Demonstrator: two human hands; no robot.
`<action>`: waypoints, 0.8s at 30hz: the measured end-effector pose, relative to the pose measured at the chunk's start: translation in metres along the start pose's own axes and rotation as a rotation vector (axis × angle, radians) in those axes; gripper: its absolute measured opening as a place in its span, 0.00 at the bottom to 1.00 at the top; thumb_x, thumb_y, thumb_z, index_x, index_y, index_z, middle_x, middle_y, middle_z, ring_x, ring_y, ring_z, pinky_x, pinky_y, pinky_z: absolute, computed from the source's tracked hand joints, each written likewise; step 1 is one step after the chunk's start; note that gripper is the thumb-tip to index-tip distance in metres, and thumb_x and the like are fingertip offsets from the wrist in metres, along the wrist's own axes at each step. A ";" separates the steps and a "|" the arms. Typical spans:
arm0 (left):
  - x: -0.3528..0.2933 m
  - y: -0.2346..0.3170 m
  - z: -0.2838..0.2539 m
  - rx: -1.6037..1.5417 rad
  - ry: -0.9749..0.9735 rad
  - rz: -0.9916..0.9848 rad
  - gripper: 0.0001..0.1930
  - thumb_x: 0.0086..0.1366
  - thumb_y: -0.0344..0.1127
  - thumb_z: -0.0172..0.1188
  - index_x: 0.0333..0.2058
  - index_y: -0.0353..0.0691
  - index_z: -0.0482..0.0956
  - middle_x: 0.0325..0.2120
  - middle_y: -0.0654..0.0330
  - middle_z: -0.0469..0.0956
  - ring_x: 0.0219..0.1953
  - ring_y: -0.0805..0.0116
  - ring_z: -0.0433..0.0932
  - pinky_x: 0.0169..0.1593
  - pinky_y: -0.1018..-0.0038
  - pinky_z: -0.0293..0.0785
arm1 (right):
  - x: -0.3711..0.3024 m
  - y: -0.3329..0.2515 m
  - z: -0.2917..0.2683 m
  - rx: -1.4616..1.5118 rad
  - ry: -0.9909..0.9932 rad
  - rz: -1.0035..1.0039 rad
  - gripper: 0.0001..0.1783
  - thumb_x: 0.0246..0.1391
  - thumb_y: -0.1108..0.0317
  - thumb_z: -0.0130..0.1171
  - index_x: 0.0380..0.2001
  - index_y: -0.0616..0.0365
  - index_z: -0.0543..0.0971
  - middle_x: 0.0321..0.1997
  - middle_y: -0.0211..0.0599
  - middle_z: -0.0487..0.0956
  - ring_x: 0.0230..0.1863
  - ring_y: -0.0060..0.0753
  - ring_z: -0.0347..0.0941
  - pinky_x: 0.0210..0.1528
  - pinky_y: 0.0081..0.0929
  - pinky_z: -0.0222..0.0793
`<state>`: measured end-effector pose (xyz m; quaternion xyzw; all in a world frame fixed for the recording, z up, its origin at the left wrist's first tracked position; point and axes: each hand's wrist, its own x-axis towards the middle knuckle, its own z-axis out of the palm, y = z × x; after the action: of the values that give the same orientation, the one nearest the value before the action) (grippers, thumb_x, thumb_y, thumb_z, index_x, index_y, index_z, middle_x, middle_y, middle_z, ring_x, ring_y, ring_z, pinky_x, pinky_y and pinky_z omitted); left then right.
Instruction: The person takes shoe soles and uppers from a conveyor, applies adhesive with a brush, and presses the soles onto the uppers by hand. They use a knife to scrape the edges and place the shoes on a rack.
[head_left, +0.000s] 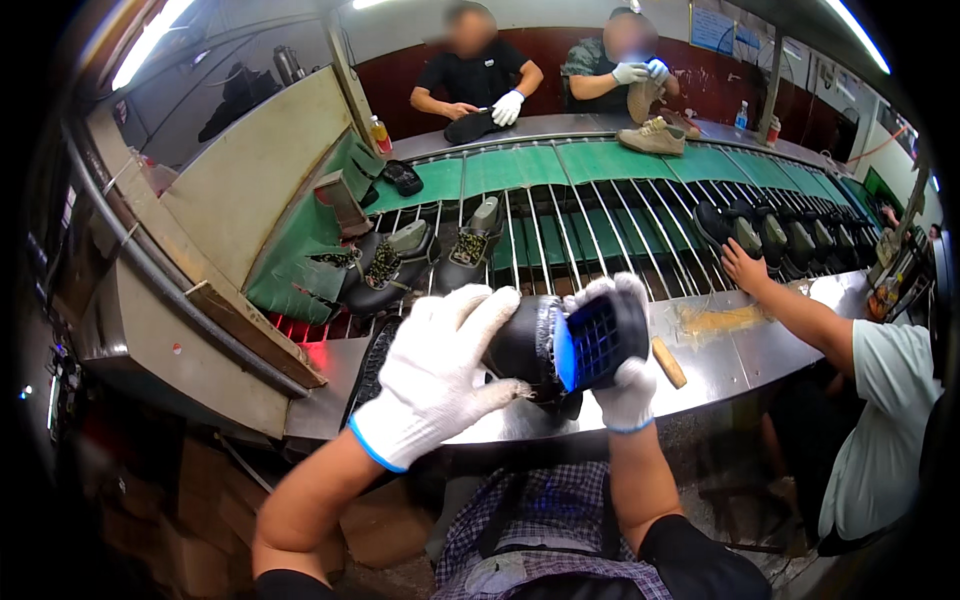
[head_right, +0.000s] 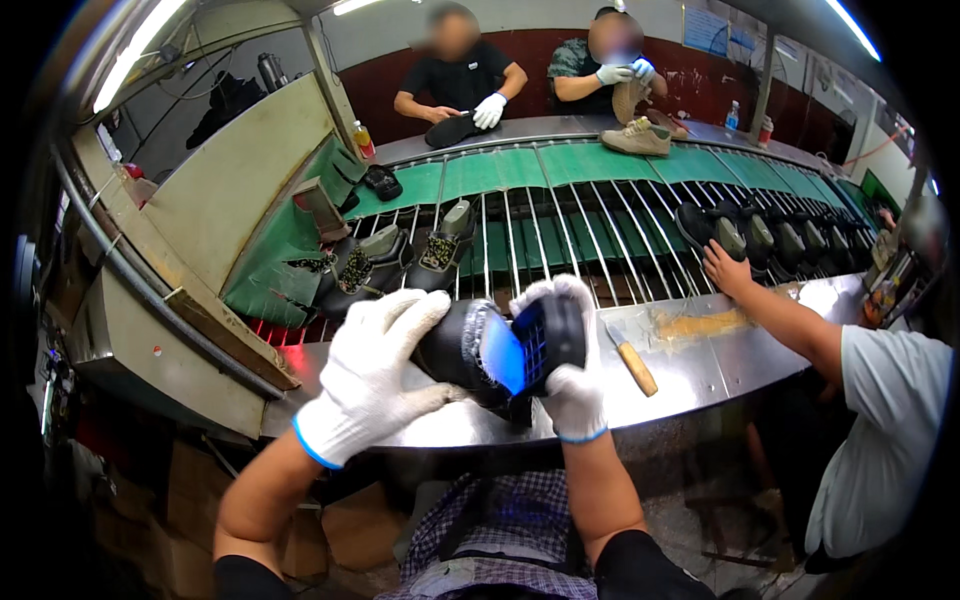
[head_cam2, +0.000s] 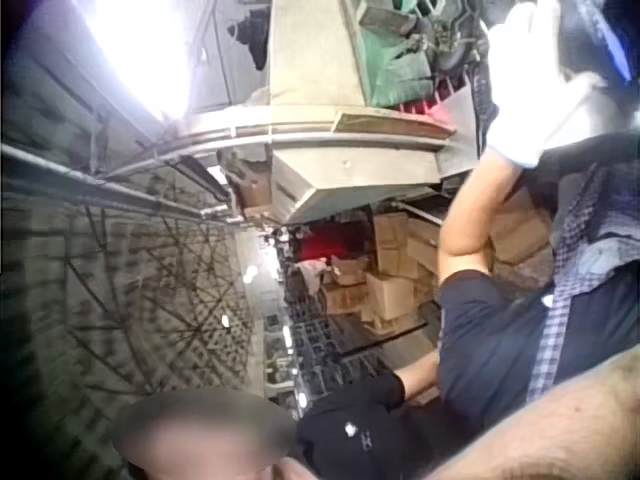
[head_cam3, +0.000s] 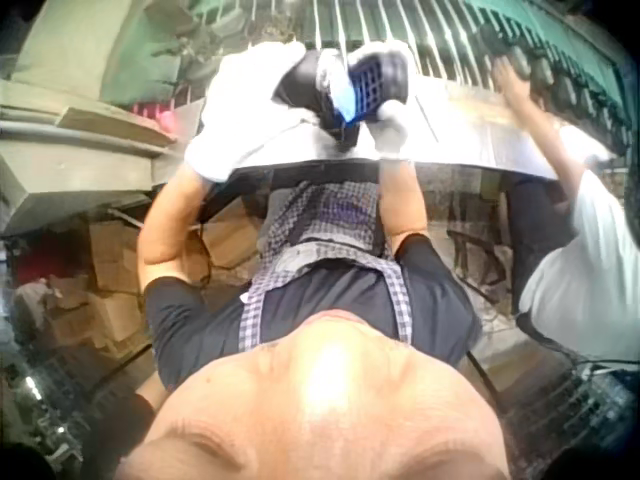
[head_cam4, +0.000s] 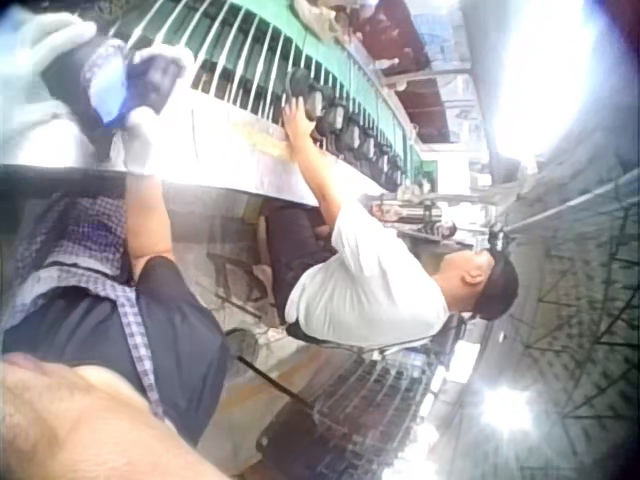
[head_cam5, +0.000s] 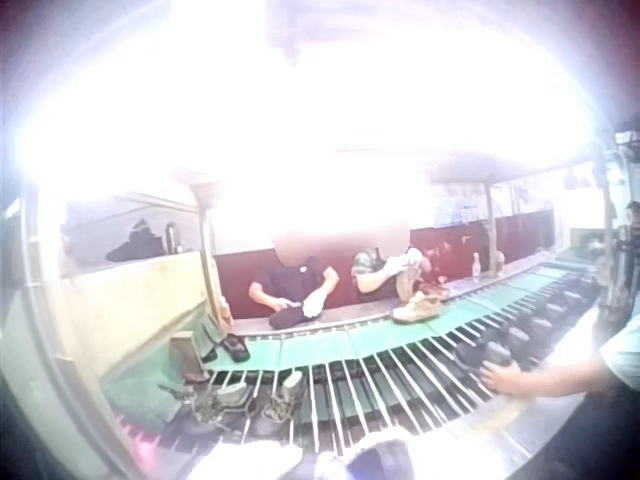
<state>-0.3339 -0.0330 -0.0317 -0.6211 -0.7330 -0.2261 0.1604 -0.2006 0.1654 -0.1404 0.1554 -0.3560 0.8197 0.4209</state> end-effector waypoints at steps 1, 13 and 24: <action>0.010 -0.006 -0.007 -0.005 -0.085 0.063 0.54 0.45 0.53 0.87 0.70 0.43 0.73 0.59 0.48 0.81 0.62 0.42 0.78 0.68 0.52 0.75 | 0.006 0.008 -0.003 0.139 -0.001 -0.036 0.53 0.45 0.55 0.82 0.71 0.55 0.65 0.63 0.44 0.73 0.67 0.48 0.72 0.77 0.52 0.67; 0.066 0.025 -0.004 -0.182 -0.583 -0.266 0.55 0.48 0.65 0.83 0.68 0.42 0.70 0.51 0.43 0.85 0.52 0.42 0.87 0.59 0.55 0.82 | 0.027 -0.028 -0.011 -0.509 -0.281 0.089 0.59 0.31 0.62 0.82 0.70 0.62 0.66 0.68 0.46 0.72 0.71 0.44 0.69 0.79 0.43 0.60; 0.070 0.041 0.000 -0.169 -0.543 -0.156 0.49 0.51 0.66 0.80 0.63 0.41 0.72 0.46 0.48 0.83 0.48 0.46 0.88 0.49 0.56 0.85 | 0.019 -0.011 -0.006 -0.302 -0.071 -0.058 0.49 0.42 0.41 0.80 0.59 0.62 0.74 0.61 0.51 0.75 0.66 0.46 0.72 0.73 0.46 0.65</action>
<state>-0.3061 0.0307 0.0096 -0.6120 -0.7731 -0.1235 -0.1118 -0.2026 0.1853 -0.1289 0.1297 -0.4853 0.7383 0.4502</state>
